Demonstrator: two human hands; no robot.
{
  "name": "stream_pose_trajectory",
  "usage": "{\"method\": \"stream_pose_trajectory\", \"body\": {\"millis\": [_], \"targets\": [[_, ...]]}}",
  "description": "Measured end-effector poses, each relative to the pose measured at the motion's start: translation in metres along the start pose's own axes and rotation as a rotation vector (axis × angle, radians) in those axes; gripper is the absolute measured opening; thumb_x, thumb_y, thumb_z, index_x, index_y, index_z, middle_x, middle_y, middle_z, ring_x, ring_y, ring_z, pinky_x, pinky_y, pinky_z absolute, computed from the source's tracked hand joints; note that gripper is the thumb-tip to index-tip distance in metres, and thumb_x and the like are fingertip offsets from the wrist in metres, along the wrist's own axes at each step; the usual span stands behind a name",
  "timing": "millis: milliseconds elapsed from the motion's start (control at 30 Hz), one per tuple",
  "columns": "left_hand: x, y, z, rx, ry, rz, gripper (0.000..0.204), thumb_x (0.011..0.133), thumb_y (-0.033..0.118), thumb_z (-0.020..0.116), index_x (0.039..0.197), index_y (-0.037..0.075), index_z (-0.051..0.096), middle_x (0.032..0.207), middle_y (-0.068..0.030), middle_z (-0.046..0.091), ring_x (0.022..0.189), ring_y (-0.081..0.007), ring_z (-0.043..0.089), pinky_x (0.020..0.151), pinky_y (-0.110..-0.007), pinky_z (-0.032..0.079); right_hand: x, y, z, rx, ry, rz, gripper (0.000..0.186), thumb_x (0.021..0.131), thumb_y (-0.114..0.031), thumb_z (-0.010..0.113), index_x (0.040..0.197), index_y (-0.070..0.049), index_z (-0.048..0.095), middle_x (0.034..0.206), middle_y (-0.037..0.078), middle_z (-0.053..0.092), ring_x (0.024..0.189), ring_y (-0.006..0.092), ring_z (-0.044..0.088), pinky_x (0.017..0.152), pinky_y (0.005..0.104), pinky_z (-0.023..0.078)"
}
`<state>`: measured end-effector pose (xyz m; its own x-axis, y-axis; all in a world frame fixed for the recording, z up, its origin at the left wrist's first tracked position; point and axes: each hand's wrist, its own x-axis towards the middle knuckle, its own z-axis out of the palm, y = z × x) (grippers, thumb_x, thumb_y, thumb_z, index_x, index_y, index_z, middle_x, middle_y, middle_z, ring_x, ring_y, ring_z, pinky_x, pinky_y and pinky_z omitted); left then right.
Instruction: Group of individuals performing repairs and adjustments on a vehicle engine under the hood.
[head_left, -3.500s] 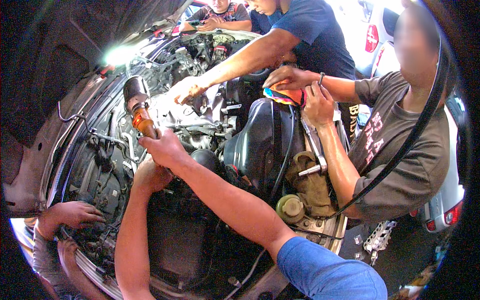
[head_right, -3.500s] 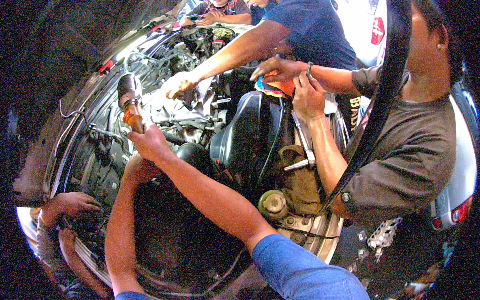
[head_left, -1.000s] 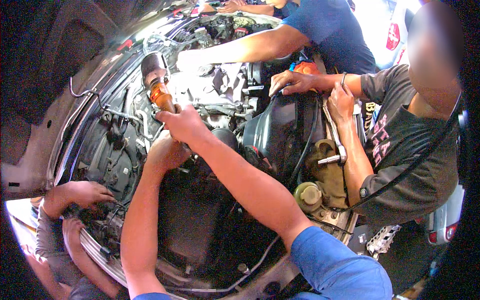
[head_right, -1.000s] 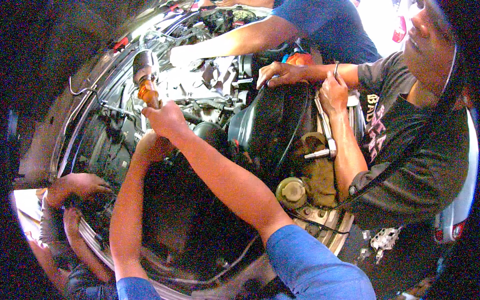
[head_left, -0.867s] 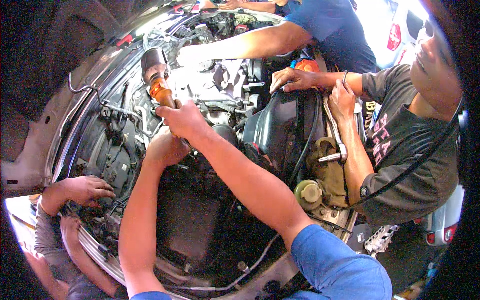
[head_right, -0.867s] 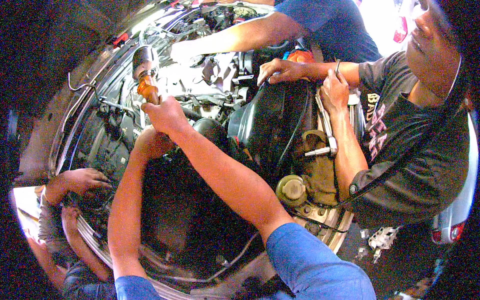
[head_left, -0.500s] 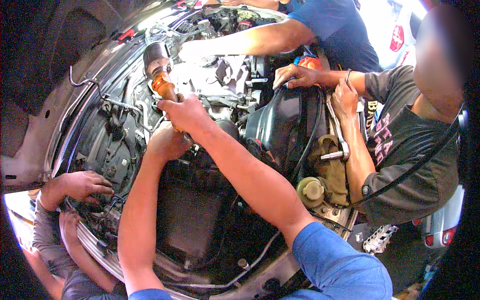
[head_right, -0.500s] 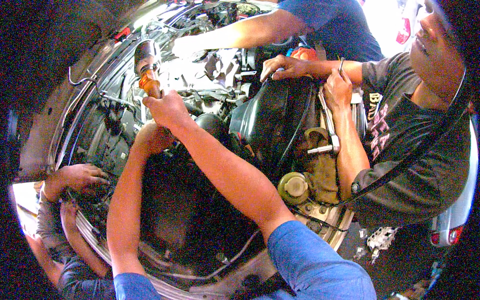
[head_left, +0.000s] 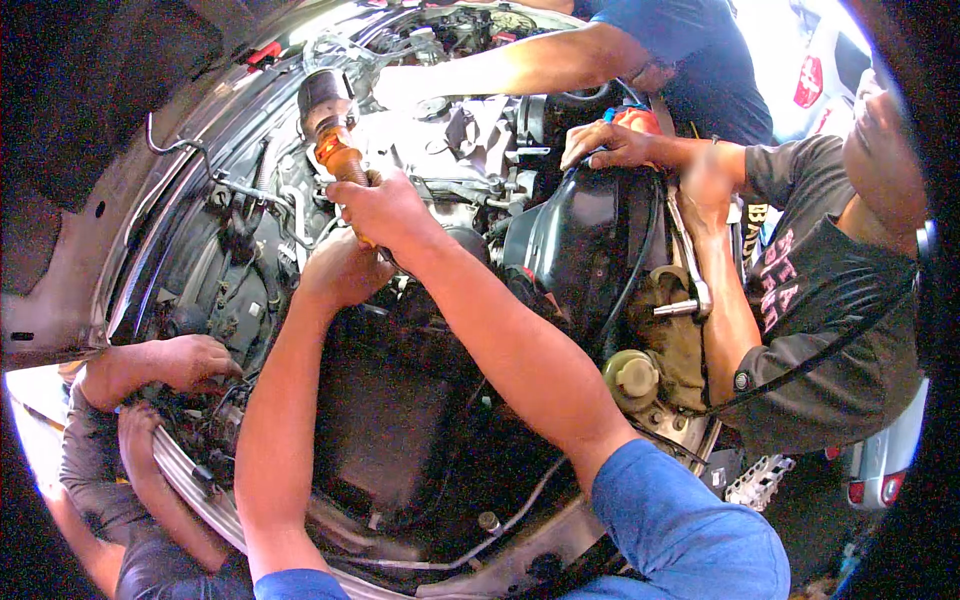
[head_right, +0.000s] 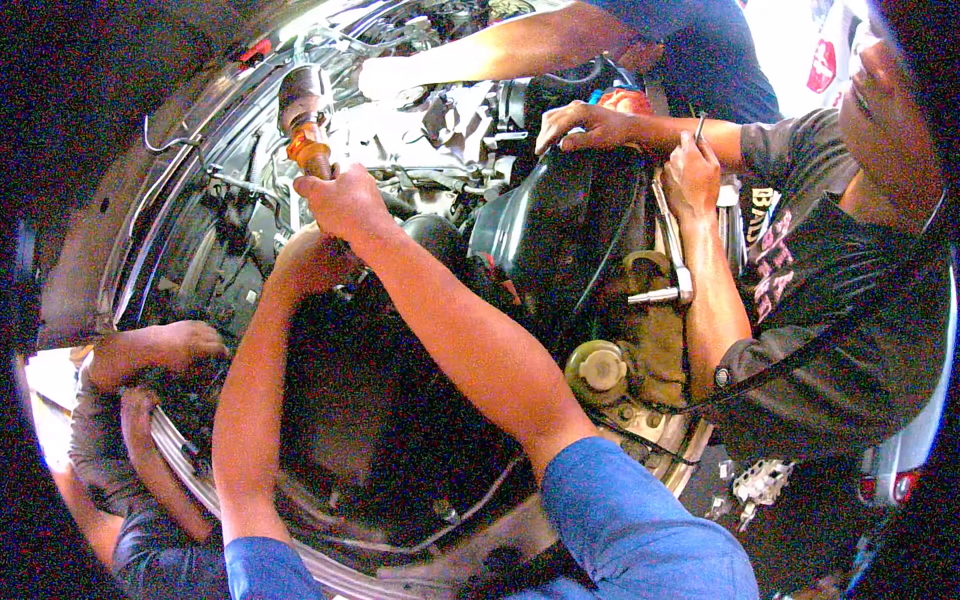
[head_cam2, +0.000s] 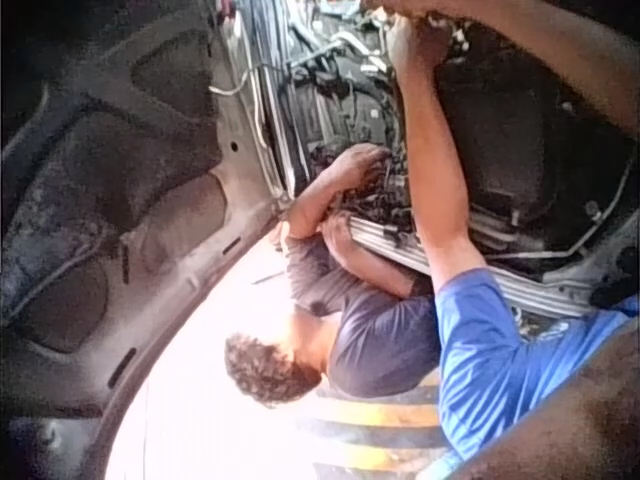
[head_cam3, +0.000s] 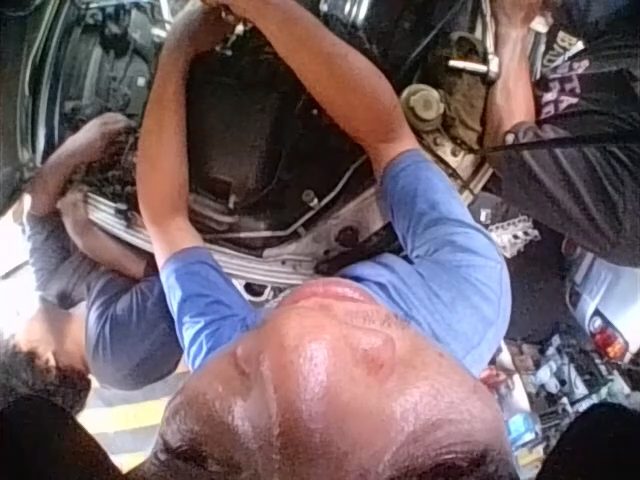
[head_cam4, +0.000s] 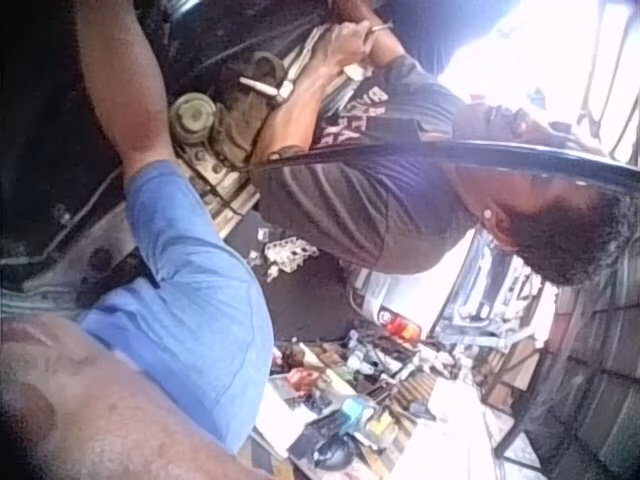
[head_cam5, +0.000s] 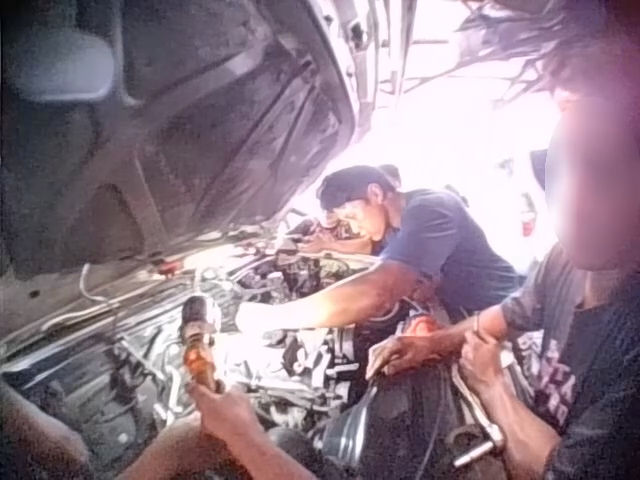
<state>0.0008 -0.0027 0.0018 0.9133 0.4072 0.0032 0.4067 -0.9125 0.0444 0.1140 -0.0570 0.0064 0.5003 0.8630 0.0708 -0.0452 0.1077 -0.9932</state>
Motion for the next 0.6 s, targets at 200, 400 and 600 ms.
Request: {"method": "stream_pose_trajectory", "body": {"millis": [200, 400, 600], "targets": [[0.003, -0.008, 0.01, -0.001, -0.024, -0.025, 0.039, 0.078, 0.027, 0.065, 0.111, 0.006, 0.064, 0.107, -0.022, 0.068, 0.101, -0.0388, 0.064, 0.086, -0.049, 0.052, 0.001, 0.001, 0.001, 0.027, -0.001, -0.036, 0.041, 0.077, -0.037, 0.072, 0.087, 0.003, 0.067, 0.073, 0.014, 0.066, 0.067, 0.0245, 0.065, 0.065, 0.0398, 0.051], [0.004, -0.016, 0.017, 0.045, 0.033, 0.045, 0.031, 0.088, 0.032, 0.054, 0.105, 0.01, 0.067, 0.105, -0.018, 0.07, 0.1, -0.0365, 0.066, 0.088, -0.048, 0.051, -0.01, -0.011, -0.003, 0.044, -0.041, 0.011, 0.037, 0.08, -0.031, 0.071, 0.094, 0.002, 0.066, 0.074, 0.009, 0.063, 0.065, 0.0179, 0.06, 0.06, 0.0348, 0.048], [0.01, -0.035, 0.03, 0.064, -0.065, 0.027, 0.028, 0.088, 0.025, 0.053, 0.106, 0.009, 0.066, 0.107, -0.0186, 0.069, 0.103, -0.0361, 0.065, 0.09, -0.048, 0.051, -0.01, -0.013, 0.0, 0.029, -0.058, 0.015, 0.035, 0.083, -0.027, 0.07, 0.102, 0.002, 0.065, 0.076, 0.005, 0.062, 0.066, 0.0132, 0.057, 0.06, 0.0304, 0.046]]}}
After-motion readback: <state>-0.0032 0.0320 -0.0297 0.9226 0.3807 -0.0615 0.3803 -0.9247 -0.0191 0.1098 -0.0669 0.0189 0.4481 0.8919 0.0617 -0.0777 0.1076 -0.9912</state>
